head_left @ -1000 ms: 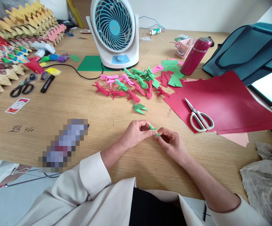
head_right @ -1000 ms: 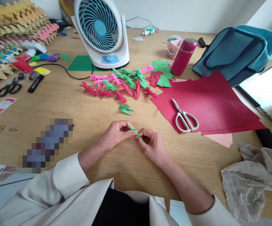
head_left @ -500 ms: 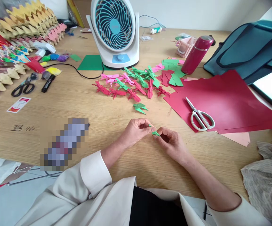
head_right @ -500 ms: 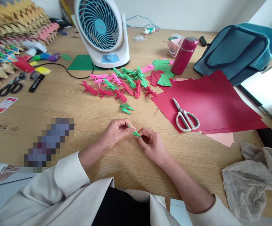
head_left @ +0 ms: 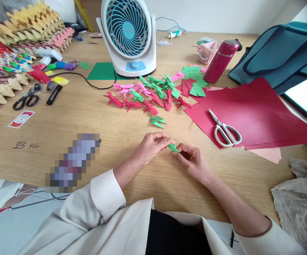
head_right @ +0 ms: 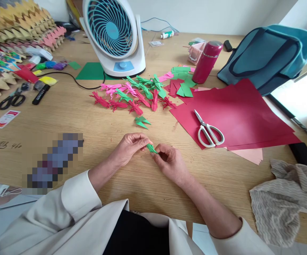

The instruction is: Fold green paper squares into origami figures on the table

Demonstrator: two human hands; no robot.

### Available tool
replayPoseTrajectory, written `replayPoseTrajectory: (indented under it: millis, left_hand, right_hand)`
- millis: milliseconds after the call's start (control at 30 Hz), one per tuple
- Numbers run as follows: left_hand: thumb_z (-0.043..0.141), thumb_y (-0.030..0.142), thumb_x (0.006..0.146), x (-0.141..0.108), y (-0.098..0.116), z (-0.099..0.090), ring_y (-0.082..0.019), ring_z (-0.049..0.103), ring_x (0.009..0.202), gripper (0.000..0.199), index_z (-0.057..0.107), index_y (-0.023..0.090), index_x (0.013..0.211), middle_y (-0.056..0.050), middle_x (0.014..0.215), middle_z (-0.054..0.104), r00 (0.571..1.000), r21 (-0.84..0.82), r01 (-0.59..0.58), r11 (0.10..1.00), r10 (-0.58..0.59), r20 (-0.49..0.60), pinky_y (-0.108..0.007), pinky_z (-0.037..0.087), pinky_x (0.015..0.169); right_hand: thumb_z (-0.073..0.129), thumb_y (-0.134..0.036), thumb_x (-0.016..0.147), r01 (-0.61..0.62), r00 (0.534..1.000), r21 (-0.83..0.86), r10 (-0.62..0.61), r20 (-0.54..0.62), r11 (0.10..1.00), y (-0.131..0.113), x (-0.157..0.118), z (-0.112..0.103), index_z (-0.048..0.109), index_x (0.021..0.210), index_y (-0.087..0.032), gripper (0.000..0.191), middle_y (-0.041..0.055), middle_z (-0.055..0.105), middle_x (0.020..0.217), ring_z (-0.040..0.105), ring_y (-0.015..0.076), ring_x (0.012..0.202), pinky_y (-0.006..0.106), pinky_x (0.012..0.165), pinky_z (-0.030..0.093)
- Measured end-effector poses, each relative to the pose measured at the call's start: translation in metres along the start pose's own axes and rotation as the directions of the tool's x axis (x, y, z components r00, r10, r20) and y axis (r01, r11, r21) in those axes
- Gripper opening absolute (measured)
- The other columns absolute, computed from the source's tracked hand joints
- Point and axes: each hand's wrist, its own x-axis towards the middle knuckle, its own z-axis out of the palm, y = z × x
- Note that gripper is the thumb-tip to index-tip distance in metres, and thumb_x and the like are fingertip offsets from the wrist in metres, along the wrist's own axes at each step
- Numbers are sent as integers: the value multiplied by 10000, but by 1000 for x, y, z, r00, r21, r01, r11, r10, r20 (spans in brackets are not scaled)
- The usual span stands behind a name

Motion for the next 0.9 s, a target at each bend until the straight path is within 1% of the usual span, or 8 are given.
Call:
replayPoseTrajectory:
  millis: [133, 200, 333, 400, 533, 633, 733, 900]
  left_hand:
    - [684, 471, 835, 0, -3, 0, -90, 448, 575, 349, 746, 136, 759, 6, 598, 566, 998, 29, -50, 998, 51, -35, -234, 362, 576]
    - [670, 472, 847, 0, -2, 0, -87, 445, 559, 354, 739, 136, 761, 10, 593, 560, 998, 59, -61, 996, 63, -32, -231, 359, 560]
    - [598, 496, 893, -1, 3, 2, -100, 512, 622, 382, 722, 138, 853, -7, 687, 601, 999, 91, -52, 994, 52, 2, -225, 395, 589]
    - [618, 494, 876, -2, 3, 4, -107, 537, 659, 363, 699, 140, 884, -12, 732, 620, 999, 115, -47, 992, 45, 23, -226, 411, 616]
    - [714, 391, 801, -2, -4, 7, -114, 562, 671, 257, 638, 148, 837, -7, 759, 637, 997, 185, -59, 981, 47, 65, -230, 435, 638]
    - [678, 333, 825, -2, -9, 10, -92, 517, 638, 197, 604, 154, 791, 17, 736, 598, 992, 211, -122, 970, 110, 68, -214, 410, 611]
    - [654, 319, 837, -3, -8, 11, -83, 465, 616, 201, 571, 157, 752, 34, 697, 542, 989, 219, -148, 964, 142, 43, -211, 380, 588]
    - [632, 287, 838, -4, -5, 11, -79, 432, 605, 204, 536, 160, 709, 46, 649, 493, 991, 233, -120, 965, 130, -30, -211, 354, 571]
  right_hand:
    - [607, -271, 881, 1, 1000, -11, -1, 1, 1000, 1, -1, 0, 560, 698, -184, 208, -51, 408, 588, 360, 93, 554, 253, 528, 275]
    - [606, -273, 882, -2, 1000, -14, 2, 1, 1000, 1, -1, 0, 551, 696, -186, 212, -52, 403, 586, 353, 93, 552, 254, 526, 270]
    - [608, -291, 882, -6, 1000, -17, 5, -28, 1000, 2, 0, 0, 538, 700, -187, 221, -50, 398, 596, 341, 97, 562, 258, 535, 276]
    - [612, -314, 884, -5, 998, -3, 5, -57, 1000, 5, 0, 1, 537, 706, -188, 231, -47, 395, 603, 339, 101, 571, 262, 541, 279]
    - [620, -355, 889, -5, 996, 51, 10, -93, 999, 11, 2, 2, 535, 717, -192, 252, -44, 398, 617, 332, 107, 582, 266, 541, 279]
    - [633, -371, 884, -14, 995, 62, 20, -99, 998, 12, 2, 2, 538, 720, -193, 259, -47, 390, 611, 324, 106, 577, 265, 533, 271]
    - [651, -385, 871, -31, 996, 62, 37, -84, 998, 10, 2, 1, 568, 738, -186, 253, -42, 413, 621, 339, 108, 584, 264, 539, 281]
    - [611, -425, 899, -44, 997, 67, 48, -60, 997, 6, 3, -1, 614, 830, -180, 255, -22, 484, 669, 388, 118, 607, 269, 565, 318]
